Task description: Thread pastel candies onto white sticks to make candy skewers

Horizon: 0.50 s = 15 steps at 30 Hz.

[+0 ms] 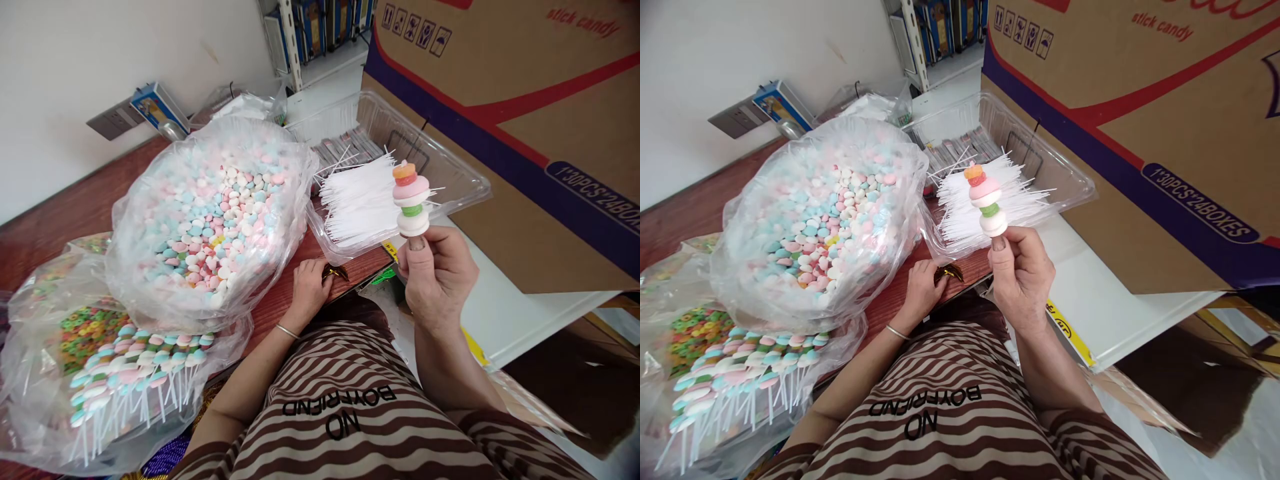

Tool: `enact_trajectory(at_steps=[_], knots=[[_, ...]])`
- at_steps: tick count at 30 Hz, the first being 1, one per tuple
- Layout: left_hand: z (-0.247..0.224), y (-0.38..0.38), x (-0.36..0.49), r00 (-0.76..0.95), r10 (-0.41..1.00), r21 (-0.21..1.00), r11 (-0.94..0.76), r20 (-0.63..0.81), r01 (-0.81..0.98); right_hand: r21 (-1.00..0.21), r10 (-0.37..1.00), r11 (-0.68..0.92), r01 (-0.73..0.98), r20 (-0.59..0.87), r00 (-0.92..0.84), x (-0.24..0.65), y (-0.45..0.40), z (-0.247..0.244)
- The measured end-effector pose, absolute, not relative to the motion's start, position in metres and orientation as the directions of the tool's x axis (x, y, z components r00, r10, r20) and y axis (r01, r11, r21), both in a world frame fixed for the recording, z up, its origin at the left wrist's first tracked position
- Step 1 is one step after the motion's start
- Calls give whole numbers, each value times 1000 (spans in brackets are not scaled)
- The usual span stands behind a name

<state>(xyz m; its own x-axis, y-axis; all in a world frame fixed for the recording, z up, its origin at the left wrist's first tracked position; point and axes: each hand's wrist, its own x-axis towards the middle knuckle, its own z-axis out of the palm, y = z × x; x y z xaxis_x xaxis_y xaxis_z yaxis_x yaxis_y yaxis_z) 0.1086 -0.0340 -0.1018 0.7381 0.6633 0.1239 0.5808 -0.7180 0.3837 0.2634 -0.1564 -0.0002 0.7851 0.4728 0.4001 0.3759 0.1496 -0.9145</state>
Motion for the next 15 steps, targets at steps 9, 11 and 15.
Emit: enact_trajectory(at_steps=[9,11,15], knots=[[14,-17,89,816,552,520,-754,172,401,-876,335,359,321,442,832,280,-148,0],[47,-1,103,809,533,473,-795,247,380,-886,355,360,291,419,836,285,-148,-1],[72,45,162,882,425,337,-876,205,344,-917,380,312,250,362,852,289,-149,-7]])
